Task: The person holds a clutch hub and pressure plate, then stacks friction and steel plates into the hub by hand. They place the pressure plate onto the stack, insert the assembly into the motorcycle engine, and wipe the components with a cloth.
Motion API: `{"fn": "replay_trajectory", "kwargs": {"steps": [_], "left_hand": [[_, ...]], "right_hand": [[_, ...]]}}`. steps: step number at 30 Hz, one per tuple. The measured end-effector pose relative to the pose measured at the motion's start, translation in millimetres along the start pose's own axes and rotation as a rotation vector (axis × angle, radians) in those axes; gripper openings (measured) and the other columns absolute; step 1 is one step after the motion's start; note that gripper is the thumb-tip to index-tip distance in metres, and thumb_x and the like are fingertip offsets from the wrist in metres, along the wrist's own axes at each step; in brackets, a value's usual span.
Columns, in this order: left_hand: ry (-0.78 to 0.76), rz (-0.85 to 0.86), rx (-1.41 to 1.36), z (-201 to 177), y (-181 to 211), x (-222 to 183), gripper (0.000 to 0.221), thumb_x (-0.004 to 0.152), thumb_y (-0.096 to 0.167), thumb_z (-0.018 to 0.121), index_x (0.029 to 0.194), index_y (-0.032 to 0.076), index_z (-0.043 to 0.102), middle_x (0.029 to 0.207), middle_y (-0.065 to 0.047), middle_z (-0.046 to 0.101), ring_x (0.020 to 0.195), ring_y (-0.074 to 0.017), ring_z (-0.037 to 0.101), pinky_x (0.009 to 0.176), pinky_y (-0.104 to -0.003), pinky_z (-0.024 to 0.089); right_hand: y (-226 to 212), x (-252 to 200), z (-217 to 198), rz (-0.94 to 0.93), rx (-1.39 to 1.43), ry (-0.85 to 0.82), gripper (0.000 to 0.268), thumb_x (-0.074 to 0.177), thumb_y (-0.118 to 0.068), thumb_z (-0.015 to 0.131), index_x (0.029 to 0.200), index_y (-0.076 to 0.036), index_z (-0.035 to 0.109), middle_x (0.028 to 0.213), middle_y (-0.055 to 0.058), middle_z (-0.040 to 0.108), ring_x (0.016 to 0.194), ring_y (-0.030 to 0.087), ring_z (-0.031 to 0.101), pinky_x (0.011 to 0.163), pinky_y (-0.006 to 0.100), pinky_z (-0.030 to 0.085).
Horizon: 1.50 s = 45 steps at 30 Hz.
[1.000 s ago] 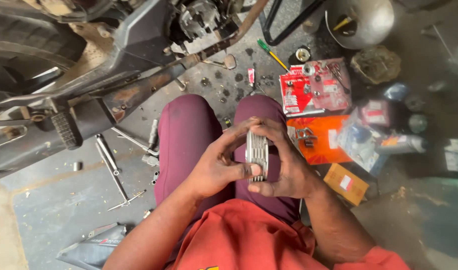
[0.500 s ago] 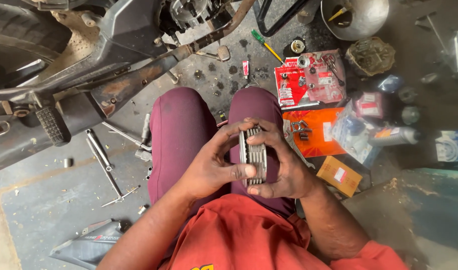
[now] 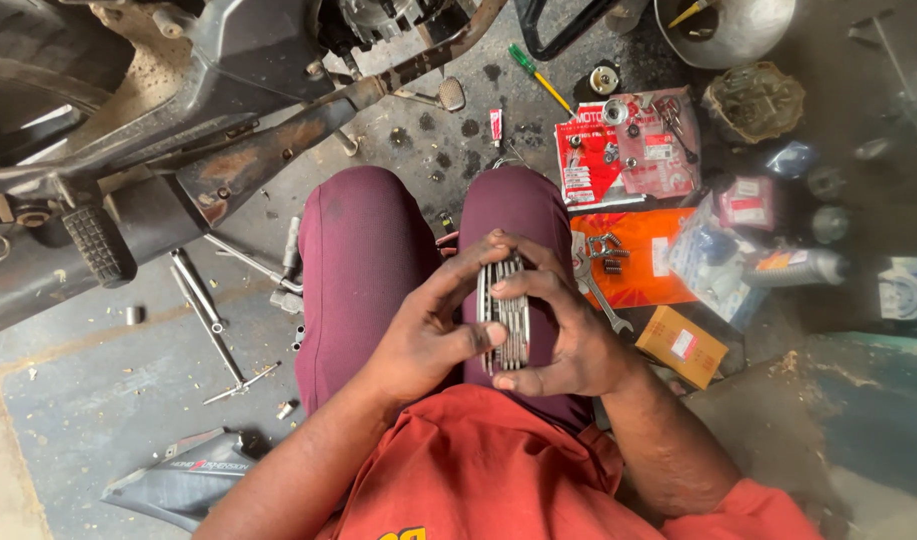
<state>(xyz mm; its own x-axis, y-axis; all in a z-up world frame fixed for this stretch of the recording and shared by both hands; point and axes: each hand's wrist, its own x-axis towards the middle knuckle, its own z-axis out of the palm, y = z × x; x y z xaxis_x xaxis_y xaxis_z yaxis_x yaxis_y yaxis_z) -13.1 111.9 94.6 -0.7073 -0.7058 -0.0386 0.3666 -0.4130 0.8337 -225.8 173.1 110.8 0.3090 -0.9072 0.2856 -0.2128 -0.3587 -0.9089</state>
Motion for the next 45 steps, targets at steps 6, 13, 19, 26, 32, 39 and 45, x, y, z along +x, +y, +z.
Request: {"fn": "replay_trajectory", "kwargs": {"steps": [6, 13, 19, 26, 32, 39, 45], "left_hand": [[0.007, 0.013, 0.031, -2.2, -7.5, 1.0, 0.074, 0.087, 0.010, 0.081, 0.154, 0.005, 0.047, 0.164, -0.010, 0.042, 0.158, -0.0225, 0.033, 0.129, -0.042, 0.027], [0.025, 0.095, 0.048, -5.4, -16.4, 2.0, 0.069, 0.086, 0.008, 0.080, 0.149, 0.003, 0.053, 0.165, -0.012, 0.044, 0.161, -0.0250, 0.033, 0.133, -0.043, 0.025], [0.036, 0.117, -0.004, -10.7, -27.3, 0.1, 0.069, 0.084, 0.004, 0.074, 0.150, 0.003, 0.054, 0.167, -0.015, 0.043, 0.165, -0.0252, 0.028, 0.135, -0.043, 0.023], [0.036, 0.045, -0.012, -3.2, -14.2, -1.0, 0.079, 0.086, 0.006, 0.080, 0.156, 0.008, 0.043, 0.170, -0.009, 0.032, 0.159, -0.0232, 0.029, 0.129, -0.041, 0.028], [0.079, 0.065, -0.009, -2.3, -15.0, -2.0, 0.078, 0.088, 0.006, 0.080, 0.157, 0.006, 0.045, 0.172, -0.011, 0.035, 0.158, -0.0231, 0.035, 0.129, -0.039, 0.030], [0.060, 0.033, -0.059, 15.4, -23.8, -3.5, 0.079, 0.104, 0.041, 0.044, 0.168, 0.010, 0.010, 0.177, -0.011, 0.012, 0.165, -0.0242, 0.009, 0.131, -0.040, 0.010], [0.038, 0.110, 0.132, 20.9, -15.1, -9.1, 0.085, 0.100, 0.038, 0.047, 0.169, 0.006, 0.007, 0.178, -0.013, 0.007, 0.167, -0.0280, 0.003, 0.132, -0.041, 0.008]], "right_hand": [[2.6, 0.3, 1.7, 0.034, -0.020, -0.005, 0.078, 0.076, -0.029, 0.092, 0.141, -0.016, 0.052, 0.166, 0.019, 0.035, 0.159, 0.036, 0.035, 0.132, 0.051, 0.030], [7.1, 3.2, 4.1, 0.015, 0.016, -0.011, 0.076, 0.076, -0.025, 0.093, 0.140, -0.017, 0.053, 0.167, 0.018, 0.032, 0.162, 0.037, 0.030, 0.133, 0.051, 0.029], [8.0, 4.9, 2.5, 0.011, 0.025, -0.033, 0.076, 0.076, -0.025, 0.093, 0.141, -0.017, 0.054, 0.167, 0.016, 0.035, 0.162, 0.035, 0.032, 0.134, 0.051, 0.030], [5.4, 9.4, 0.2, 0.013, 0.058, -0.043, 0.080, 0.075, -0.025, 0.092, 0.144, -0.018, 0.053, 0.166, 0.016, 0.038, 0.160, 0.035, 0.037, 0.134, 0.050, 0.032], [3.2, 9.5, 4.0, 0.018, -0.004, -0.033, 0.081, 0.075, -0.026, 0.094, 0.145, -0.017, 0.053, 0.166, 0.018, 0.035, 0.159, 0.036, 0.036, 0.132, 0.050, 0.033], [7.9, 6.5, 11.6, 0.029, -0.080, 0.018, 0.082, 0.073, -0.031, 0.096, 0.143, -0.017, 0.055, 0.166, 0.018, 0.036, 0.158, 0.036, 0.037, 0.130, 0.049, 0.034], [1.8, 6.8, 7.4, 0.006, -0.049, -0.009, 0.086, 0.075, -0.033, 0.095, 0.148, -0.017, 0.052, 0.169, 0.019, 0.032, 0.161, 0.037, 0.034, 0.132, 0.049, 0.033]]}}
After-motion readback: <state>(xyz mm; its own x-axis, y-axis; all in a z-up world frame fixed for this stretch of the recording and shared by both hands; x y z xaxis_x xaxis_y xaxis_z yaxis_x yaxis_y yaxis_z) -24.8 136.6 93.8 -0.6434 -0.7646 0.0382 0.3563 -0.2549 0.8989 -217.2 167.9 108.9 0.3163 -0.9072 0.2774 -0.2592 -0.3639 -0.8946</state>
